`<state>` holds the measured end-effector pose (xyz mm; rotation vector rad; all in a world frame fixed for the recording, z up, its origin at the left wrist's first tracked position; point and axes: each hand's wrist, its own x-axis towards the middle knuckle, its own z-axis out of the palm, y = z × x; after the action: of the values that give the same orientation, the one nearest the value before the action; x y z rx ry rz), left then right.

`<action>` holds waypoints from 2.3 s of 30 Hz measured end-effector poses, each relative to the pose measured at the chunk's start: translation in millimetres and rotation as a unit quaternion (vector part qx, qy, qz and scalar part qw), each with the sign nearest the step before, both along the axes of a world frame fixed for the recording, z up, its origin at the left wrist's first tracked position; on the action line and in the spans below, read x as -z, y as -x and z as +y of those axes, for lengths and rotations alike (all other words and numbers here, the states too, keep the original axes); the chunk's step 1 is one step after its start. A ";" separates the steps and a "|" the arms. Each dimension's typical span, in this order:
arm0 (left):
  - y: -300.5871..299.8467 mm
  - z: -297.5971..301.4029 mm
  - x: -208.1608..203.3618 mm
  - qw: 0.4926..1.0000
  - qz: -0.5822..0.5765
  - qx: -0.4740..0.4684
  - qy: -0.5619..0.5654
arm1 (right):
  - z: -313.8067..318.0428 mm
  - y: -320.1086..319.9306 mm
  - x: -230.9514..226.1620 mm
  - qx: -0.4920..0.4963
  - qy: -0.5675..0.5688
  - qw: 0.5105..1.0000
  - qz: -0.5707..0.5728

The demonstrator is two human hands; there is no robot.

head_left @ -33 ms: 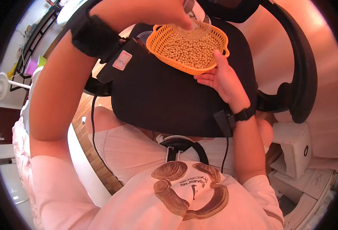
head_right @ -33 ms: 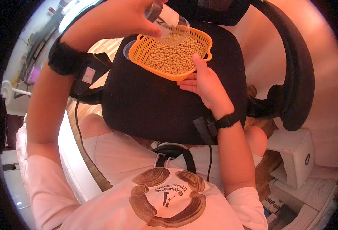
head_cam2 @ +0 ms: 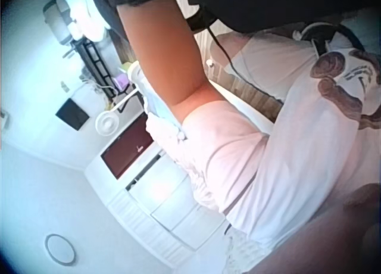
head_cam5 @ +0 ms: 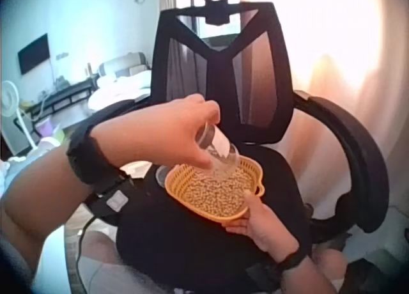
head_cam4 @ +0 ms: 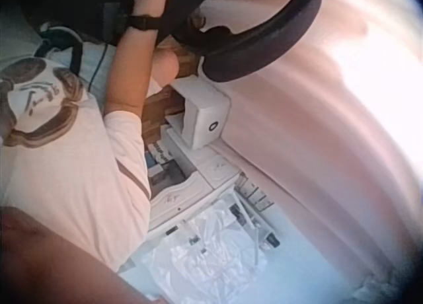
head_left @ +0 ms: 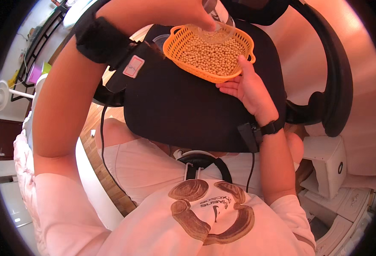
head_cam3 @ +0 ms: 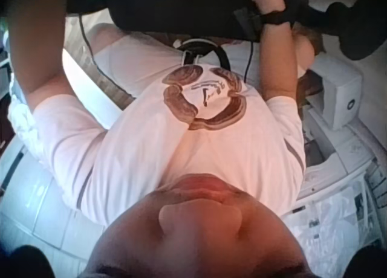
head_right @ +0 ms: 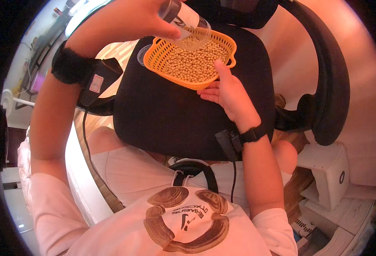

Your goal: Picking up and sorting soybeans from the seat of an office chair into a container and colander.

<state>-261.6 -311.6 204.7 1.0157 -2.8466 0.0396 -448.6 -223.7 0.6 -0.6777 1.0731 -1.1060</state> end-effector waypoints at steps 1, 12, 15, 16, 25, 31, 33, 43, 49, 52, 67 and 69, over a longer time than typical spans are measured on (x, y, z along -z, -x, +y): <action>-3.0 1.7 2.3 1.000 0.000 0.001 -0.001 | 0.2 1.5 0.1 0.006 0.000 1.000 -0.007; -123.2 72.3 207.0 0.717 0.563 -0.339 -0.234 | 75.0 6.5 1.6 0.028 0.124 0.933 0.338; -115.2 81.5 225.9 0.832 0.502 -0.220 -0.089 | 116.1 10.6 10.7 -0.128 0.280 0.762 0.570; -114.8 78.6 232.3 0.844 0.498 -0.191 -0.059 | 125.9 3.6 14.4 -0.143 0.266 0.715 0.631; -126.3 51.5 224.1 0.887 0.396 -0.239 0.010 | 94.2 -12.7 60.7 -0.074 0.363 0.550 0.749; -192.4 144.9 244.5 0.888 0.400 -0.226 0.026 | 46.5 1.1 73.7 -0.119 0.313 0.517 0.788; -247.3 207.9 261.3 0.903 0.363 -0.229 -0.027 | 31.7 5.9 63.7 -0.119 0.328 0.504 0.790; -320.3 185.0 424.7 0.846 -0.281 -0.273 -0.362 | -55.7 48.7 58.6 -0.130 0.340 0.534 0.763; -247.7 74.2 543.5 0.910 -0.140 -0.274 -0.279 | -67.3 32.3 45.2 -0.161 0.253 0.592 0.748; -233.3 45.5 584.0 0.929 -0.080 -0.278 -0.232 | -89.6 26.4 55.0 -0.163 0.287 0.619 0.713; -253.7 -3.2 643.0 0.943 -0.055 -0.211 -0.249 | -179.9 -25.5 51.1 -0.173 0.314 0.654 0.666; -246.9 2.4 644.2 0.940 -0.050 -0.234 -0.243 | -193.6 -33.3 44.8 -0.169 0.327 0.641 0.673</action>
<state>-14.7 -309.2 -439.6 1.8131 -2.6809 -0.6132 -415.3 -417.2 -44.2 -2.4380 1.6099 -0.4602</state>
